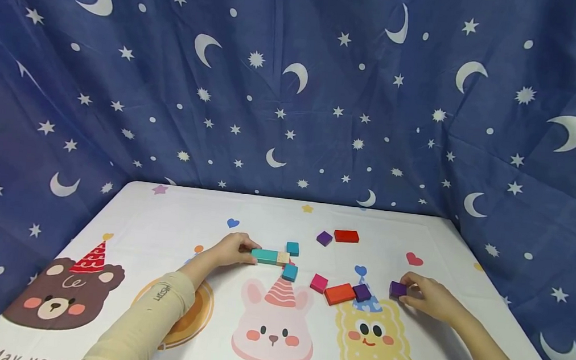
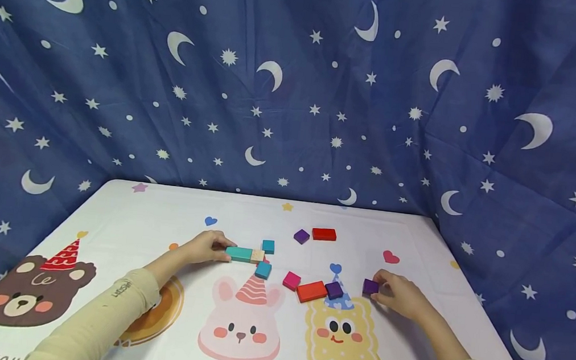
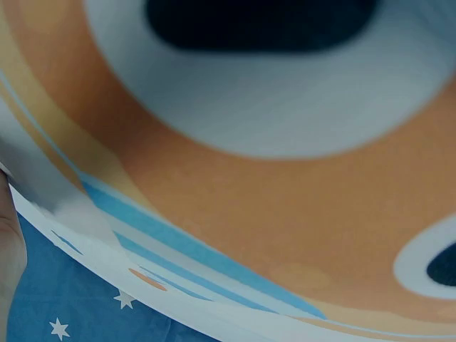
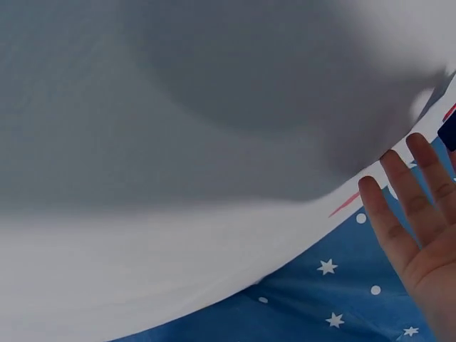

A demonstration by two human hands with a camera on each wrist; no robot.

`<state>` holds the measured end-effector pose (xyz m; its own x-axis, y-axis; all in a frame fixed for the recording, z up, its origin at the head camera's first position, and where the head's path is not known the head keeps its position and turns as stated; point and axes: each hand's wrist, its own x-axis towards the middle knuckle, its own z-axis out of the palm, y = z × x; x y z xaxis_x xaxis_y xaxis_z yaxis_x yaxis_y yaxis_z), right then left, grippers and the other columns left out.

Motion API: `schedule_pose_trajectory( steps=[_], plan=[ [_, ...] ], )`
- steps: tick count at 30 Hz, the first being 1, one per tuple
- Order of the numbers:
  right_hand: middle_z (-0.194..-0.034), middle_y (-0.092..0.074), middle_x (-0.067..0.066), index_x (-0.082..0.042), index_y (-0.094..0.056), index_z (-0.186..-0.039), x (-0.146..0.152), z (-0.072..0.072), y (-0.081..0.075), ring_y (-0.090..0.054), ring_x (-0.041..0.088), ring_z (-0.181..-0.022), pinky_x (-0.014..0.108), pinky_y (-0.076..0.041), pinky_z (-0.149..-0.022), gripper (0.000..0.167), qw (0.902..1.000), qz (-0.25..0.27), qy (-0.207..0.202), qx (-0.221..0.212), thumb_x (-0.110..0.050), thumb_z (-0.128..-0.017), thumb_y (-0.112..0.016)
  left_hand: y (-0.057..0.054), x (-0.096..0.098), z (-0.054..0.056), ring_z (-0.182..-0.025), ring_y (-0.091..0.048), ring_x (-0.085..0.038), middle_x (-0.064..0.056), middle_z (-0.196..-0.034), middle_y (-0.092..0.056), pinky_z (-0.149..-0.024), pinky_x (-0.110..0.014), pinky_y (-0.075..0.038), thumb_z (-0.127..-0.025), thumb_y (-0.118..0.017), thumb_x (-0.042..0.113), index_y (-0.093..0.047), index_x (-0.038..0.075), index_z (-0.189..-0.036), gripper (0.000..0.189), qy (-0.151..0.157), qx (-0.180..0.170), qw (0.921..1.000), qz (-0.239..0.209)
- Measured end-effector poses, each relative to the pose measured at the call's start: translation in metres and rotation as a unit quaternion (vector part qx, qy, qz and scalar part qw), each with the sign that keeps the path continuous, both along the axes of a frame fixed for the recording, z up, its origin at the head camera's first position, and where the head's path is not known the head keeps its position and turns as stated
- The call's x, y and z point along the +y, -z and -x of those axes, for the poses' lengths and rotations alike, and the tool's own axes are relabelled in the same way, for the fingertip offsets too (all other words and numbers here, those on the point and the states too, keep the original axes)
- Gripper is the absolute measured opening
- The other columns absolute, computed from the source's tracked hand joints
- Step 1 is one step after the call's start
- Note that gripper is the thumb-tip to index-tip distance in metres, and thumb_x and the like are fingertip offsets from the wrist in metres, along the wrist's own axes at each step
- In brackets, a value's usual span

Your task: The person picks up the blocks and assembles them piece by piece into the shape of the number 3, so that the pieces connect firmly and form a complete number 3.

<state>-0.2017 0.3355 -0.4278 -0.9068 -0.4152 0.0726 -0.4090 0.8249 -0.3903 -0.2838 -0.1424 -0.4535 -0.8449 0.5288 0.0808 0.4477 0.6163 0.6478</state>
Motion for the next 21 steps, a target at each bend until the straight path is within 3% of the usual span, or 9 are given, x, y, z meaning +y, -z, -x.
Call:
schedule_pose_trajectory(
  steps=[8,21],
  plan=[
    [-0.09,-0.066,0.009,-0.001,-0.061,-0.095,-0.005,0.004,-0.002,-0.064,0.031,-0.085,0.048,-0.053,-0.077,0.028,0.9998,0.006,0.019,0.007,-0.013,-0.075,-0.077,0.0,0.0,-0.002,-0.077,-0.047,-0.011,-0.008,-0.088,-0.061,-0.072,-0.022,-0.042,-0.081,-0.074,0.02,-0.068,0.0,-0.111,0.037,-0.004,-0.002,1.0,0.003],
    [-0.086,-0.066,0.001,-0.004,-0.064,-0.093,-0.021,0.009,-0.001,-0.06,0.017,-0.079,0.035,-0.052,-0.071,0.025,0.9992,-0.007,0.031,0.025,-0.014,-0.074,-0.077,-0.002,0.0,-0.003,-0.077,-0.047,-0.013,-0.01,-0.088,-0.061,-0.069,-0.02,-0.04,-0.08,-0.075,0.018,-0.069,-0.001,-0.109,0.036,-0.007,-0.006,0.9999,-0.006]
  ],
)
